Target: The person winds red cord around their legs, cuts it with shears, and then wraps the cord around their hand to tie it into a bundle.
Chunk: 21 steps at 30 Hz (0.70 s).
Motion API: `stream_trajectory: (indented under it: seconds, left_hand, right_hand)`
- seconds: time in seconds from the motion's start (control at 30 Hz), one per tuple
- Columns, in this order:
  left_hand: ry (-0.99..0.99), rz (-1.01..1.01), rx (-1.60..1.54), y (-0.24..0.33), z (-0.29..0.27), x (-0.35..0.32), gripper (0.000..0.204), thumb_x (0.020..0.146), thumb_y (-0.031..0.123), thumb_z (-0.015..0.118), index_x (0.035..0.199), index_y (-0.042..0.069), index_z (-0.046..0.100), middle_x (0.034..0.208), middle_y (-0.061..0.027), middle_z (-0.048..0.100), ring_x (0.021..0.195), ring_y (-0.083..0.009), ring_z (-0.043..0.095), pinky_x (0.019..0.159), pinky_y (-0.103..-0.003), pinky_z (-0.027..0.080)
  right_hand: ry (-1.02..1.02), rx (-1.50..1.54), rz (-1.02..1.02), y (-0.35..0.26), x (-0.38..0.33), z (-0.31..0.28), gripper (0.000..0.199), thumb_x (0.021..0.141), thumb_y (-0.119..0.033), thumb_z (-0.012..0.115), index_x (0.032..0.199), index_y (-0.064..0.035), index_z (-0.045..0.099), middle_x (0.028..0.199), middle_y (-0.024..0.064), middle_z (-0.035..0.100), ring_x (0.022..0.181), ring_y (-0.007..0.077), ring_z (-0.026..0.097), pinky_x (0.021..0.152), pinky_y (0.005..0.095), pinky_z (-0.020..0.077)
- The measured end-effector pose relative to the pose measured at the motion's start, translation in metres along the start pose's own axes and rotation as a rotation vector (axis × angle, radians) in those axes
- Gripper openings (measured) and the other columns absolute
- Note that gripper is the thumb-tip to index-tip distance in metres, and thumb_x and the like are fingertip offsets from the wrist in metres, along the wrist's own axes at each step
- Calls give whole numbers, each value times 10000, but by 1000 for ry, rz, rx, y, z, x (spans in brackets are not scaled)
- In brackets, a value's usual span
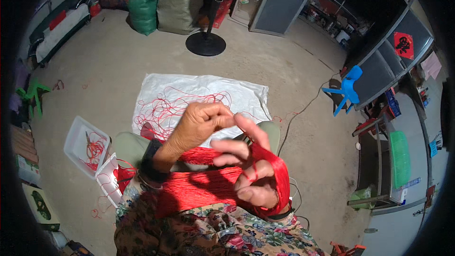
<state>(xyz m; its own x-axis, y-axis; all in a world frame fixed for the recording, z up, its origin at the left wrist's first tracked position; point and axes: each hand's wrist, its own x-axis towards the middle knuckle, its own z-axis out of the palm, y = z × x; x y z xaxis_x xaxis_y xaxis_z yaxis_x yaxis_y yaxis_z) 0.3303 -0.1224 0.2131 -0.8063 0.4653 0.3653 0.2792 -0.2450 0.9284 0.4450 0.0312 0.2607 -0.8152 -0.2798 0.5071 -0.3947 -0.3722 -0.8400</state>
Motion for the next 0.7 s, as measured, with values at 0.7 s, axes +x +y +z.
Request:
stream_trajectory:
  seconds: [0.7]
  left_hand:
    - [-42, 3, 296, 35, -25, 22, 159, 915, 133, 643, 922, -16, 697, 817, -44, 698, 764, -119, 639, 685, -269, 509]
  right_hand:
    - [118, -595, -122, -6, -2, 9, 146, 721, -14, 754, 692, 3, 612, 1494, 315, 260, 1235, 421, 534, 1023, 480, 442]
